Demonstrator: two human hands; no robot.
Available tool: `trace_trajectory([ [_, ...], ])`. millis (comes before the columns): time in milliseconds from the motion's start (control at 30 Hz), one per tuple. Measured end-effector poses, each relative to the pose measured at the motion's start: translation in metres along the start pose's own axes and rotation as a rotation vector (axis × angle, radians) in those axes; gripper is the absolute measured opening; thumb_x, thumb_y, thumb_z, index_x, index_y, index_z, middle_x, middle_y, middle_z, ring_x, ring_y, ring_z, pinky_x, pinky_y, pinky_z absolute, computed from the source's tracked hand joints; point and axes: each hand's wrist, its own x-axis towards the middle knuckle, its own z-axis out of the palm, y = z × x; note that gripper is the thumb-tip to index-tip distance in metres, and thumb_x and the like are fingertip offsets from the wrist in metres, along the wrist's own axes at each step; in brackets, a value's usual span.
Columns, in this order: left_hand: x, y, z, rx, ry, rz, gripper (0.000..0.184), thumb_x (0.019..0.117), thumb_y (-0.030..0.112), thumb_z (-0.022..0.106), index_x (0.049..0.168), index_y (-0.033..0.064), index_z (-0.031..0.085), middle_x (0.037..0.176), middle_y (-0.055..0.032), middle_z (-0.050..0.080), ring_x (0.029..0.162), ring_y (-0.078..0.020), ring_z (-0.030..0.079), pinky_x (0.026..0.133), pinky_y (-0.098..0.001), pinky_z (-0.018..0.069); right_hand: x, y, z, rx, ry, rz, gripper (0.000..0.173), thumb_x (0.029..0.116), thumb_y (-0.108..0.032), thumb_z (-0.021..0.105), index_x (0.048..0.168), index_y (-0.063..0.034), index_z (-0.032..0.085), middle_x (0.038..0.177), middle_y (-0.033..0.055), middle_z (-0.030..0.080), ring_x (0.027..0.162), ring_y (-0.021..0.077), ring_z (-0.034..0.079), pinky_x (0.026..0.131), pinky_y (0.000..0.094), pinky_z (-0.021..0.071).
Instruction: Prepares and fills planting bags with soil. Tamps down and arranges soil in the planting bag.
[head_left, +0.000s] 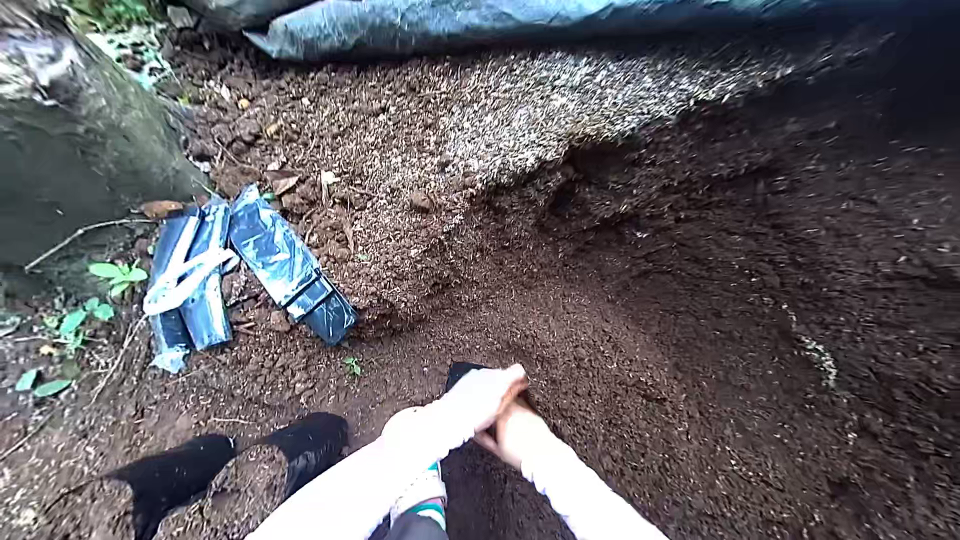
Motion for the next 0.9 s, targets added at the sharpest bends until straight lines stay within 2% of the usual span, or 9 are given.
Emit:
trace_trajectory([
  [67, -0.001, 0.003, -0.036, 0.018, 0.008, -0.138, 0.038, 0.1131, 0.028, 0.038, 0.136, 0.003, 0.056, 0.111, -0.0259, 0.07, 0.109, -0.0427, 0.069, 0.096, -0.06, 0.0521, 0.011, -0.011, -0.037, -0.027, -0.258, 0.13, 0.056, 0.1066, -0.042, 0.05, 0.147, -0.0029, 0.055, 0.156, 0.0149, 0.05, 0.151, 0.0284, 0.038, 0.127, 0.0433, 0.0245],
  [133, -0.005, 0.003, -0.058, 0.105, -0.039, -0.297, 0.039, 0.1131, 0.027, 0.038, 0.145, 0.008, 0.049, 0.114, -0.0268, 0.068, 0.11, -0.0445, 0.068, 0.095, -0.0615, 0.0518, 0.011, -0.018, -0.049, -0.033, -0.253, 0.124, 0.048, 0.1097, -0.031, 0.046, 0.148, -0.0036, 0.055, 0.158, 0.0115, 0.048, 0.15, 0.0264, 0.041, 0.124, 0.0434, 0.0307],
  [233, -0.006, 0.015, -0.066, 0.376, -0.088, -0.45, 0.042, 0.1075, 0.019, 0.049, 0.148, 0.0076, 0.047, 0.131, -0.024, 0.062, 0.121, -0.0447, 0.062, 0.092, -0.0618, 0.053, 0.012, -0.02, -0.049, -0.059, -0.394, 0.138, 0.047, 0.1124, -0.028, 0.04, 0.152, -0.0052, 0.049, 0.164, 0.01, 0.039, 0.153, 0.0269, 0.035, 0.126, 0.0459, 0.0271],
  [367, 0.008, 0.03, -0.047, 0.546, -0.13, -0.235, 0.048, 0.0938, 0.01, 0.065, 0.141, 0.0073, 0.056, 0.146, -0.0226, 0.05, 0.139, -0.0461, 0.042, 0.096, -0.0637, 0.0458, 0.005, -0.028, -0.041, -0.124, -0.33, 0.126, 0.038, 0.1097, -0.017, 0.044, 0.14, -0.0018, 0.062, 0.152, 0.0144, 0.055, 0.146, 0.0299, 0.046, 0.121, 0.0457, 0.0359],
  [467, 0.028, 0.029, -0.027, 0.635, -0.248, -0.134, 0.037, 0.0993, 0.006, 0.058, 0.136, 0.0046, 0.06, 0.138, -0.0265, 0.054, 0.135, -0.0468, 0.046, 0.102, -0.0643, 0.0401, -0.005, -0.034, -0.039, -0.165, -0.292, 0.121, 0.037, 0.1055, -0.005, 0.042, 0.134, 0.0003, 0.065, 0.145, 0.0158, 0.061, 0.142, 0.0302, 0.052, 0.119, 0.0446, 0.0387],
  [533, 0.033, 0.02, -0.017, 0.631, -0.253, -0.016, 0.03, 0.1034, 0.0, 0.049, 0.131, 0.0021, 0.061, 0.123, -0.0264, 0.064, 0.115, -0.0459, 0.063, 0.092, -0.061, 0.0495, -0.016, -0.038, -0.034, -0.177, -0.268, 0.132, 0.039, 0.1062, -0.012, 0.045, 0.139, 0.0019, 0.061, 0.149, 0.0174, 0.057, 0.145, 0.0305, 0.048, 0.123, 0.0436, 0.034],
  [633, 0.014, 0.022, -0.001, 0.502, -0.303, 0.055, 0.033, 0.107, 0.004, 0.043, 0.138, 0.005, 0.055, 0.117, -0.0254, 0.065, 0.097, -0.0449, 0.069, 0.077, -0.0589, 0.0556, -0.028, -0.056, -0.036, -0.002, -0.354, 0.38, 0.067, 0.1037, -0.043, 0.056, 0.148, 0.0065, 0.048, 0.156, 0.026, 0.045, 0.151, 0.0345, 0.037, 0.125, 0.043, 0.0292],
  [767, -0.021, 0.025, 0.035, 0.315, -0.351, 0.097, 0.036, 0.1073, 0.007, 0.045, 0.142, 0.0105, 0.055, 0.113, -0.0243, 0.066, 0.092, -0.0445, 0.07, 0.075, -0.0595, 0.056, -0.051, -0.068, 0.006, 0.044, -0.258, 0.426, 0.055, 0.097, -0.047, 0.061, 0.117, 0.0019, 0.074, 0.124, 0.0249, 0.071, 0.125, 0.0409, 0.064, 0.108, 0.0546, 0.0487],
  [900, -0.036, 0.018, 0.056, 0.207, -0.42, 0.134, 0.036, 0.109, 0.008, 0.043, 0.144, 0.0099, 0.052, 0.116, -0.0264, 0.065, 0.096, -0.0461, 0.069, 0.077, -0.061, 0.0559, -0.029, -0.086, -0.015, 0.137, -0.733, 0.619, 0.058, 0.1029, -0.044, 0.054, 0.144, -0.0039, 0.057, 0.153, 0.0226, 0.05, 0.146, 0.039, 0.043, 0.12, 0.0587, 0.0313],
])
